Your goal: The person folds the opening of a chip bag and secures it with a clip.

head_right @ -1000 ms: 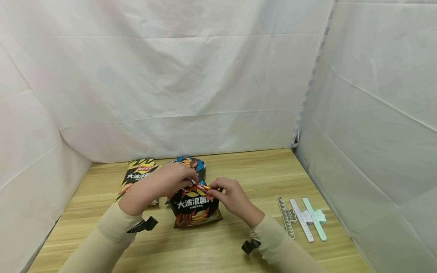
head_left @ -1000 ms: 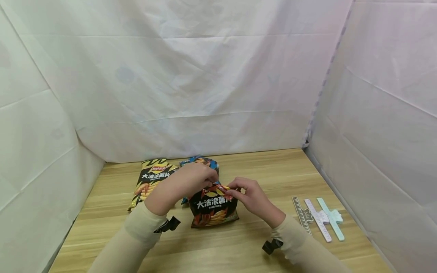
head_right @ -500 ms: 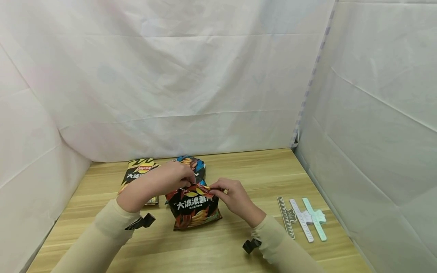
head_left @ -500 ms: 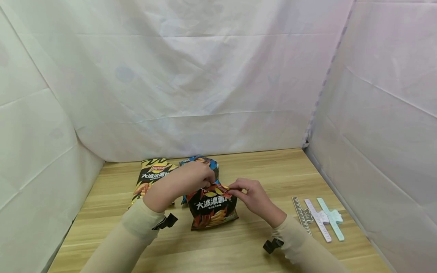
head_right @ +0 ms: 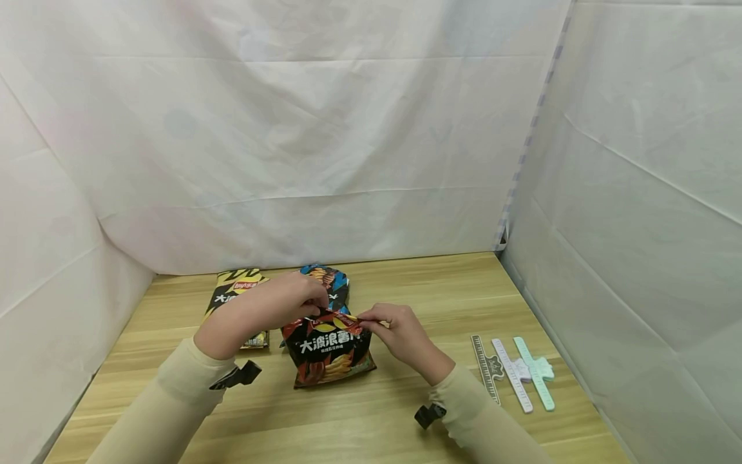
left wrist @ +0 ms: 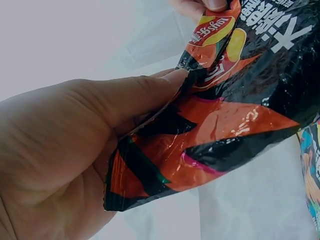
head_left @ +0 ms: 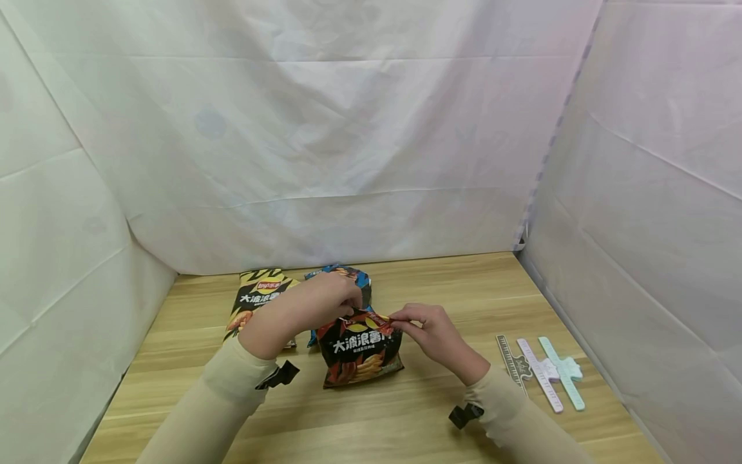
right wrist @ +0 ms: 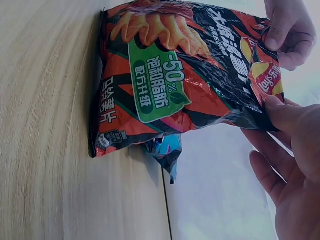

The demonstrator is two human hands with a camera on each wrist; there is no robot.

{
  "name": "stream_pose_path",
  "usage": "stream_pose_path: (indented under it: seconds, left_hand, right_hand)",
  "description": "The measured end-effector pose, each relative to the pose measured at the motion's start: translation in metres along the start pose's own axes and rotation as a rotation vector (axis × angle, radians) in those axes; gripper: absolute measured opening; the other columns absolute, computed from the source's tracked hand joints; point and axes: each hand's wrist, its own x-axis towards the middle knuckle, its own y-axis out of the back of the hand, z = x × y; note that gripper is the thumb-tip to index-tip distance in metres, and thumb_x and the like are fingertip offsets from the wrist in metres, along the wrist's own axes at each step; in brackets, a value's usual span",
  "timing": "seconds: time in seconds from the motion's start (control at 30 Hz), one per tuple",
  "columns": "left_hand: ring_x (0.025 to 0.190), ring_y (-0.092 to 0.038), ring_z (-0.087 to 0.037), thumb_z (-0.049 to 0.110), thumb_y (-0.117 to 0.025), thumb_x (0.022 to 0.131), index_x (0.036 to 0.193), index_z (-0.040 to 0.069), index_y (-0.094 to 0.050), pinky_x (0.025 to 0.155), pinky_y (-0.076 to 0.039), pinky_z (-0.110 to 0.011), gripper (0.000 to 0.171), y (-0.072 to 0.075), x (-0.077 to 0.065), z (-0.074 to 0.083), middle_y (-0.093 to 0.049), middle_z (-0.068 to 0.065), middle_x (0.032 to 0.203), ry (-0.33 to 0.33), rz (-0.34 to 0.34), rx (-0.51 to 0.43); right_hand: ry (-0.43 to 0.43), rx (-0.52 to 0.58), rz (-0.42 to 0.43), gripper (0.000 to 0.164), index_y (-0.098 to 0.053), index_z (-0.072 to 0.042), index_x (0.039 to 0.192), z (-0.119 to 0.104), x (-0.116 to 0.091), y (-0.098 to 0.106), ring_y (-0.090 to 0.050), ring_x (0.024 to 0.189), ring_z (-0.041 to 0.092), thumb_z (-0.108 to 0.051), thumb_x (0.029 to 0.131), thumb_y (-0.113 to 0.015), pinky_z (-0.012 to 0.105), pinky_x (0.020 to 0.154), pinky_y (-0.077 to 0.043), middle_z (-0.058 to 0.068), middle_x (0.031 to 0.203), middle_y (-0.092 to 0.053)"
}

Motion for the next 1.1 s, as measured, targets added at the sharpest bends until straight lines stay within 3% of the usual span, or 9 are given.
stream_pose_path:
  seconds: [0.63,0.87,1.1]
  left_hand:
    - [0.079,-0.063,-0.005,0.010,-0.074,0.108,0.102,0.018,-0.080,0.074,-0.057,-0.032,0.011,-0.002,-0.003,0.001,-0.074,0.008,0.096,0.009,0.032,-0.008]
    - [0.074,-0.059,-0.005,0.010,-0.074,0.108,0.100,0.017,-0.079,0.071,-0.055,-0.031,0.012,-0.004,-0.001,0.001,-0.071,0.009,0.092,-0.012,0.047,-0.006]
    - [0.072,-0.058,-0.006,0.009,-0.075,0.107,0.096,0.017,-0.077,0.068,-0.053,-0.030,0.014,-0.005,0.001,-0.001,-0.068,0.010,0.088,-0.018,0.040,-0.001]
  right_hand:
    - [0.034,-0.024,-0.049,0.032,-0.081,-0.011,0.132,0.001,-0.006,0.011,-0.078,0.109,0.014,0.003,0.106,-0.070,0.037,0.089,-0.065,-0.001,0.119,-0.082]
    - [0.005,-0.039,-0.041,0.030,-0.081,-0.011,0.132,0.000,-0.008,0.013,-0.077,0.111,0.015,0.002,0.106,-0.071,0.037,0.093,-0.064,0.000,0.121,-0.082]
    - [-0.033,-0.056,-0.019,0.029,-0.081,-0.012,0.131,-0.004,-0.007,0.011,-0.077,0.112,0.014,-0.001,0.105,-0.076,0.042,0.086,-0.065,-0.002,0.123,-0.081]
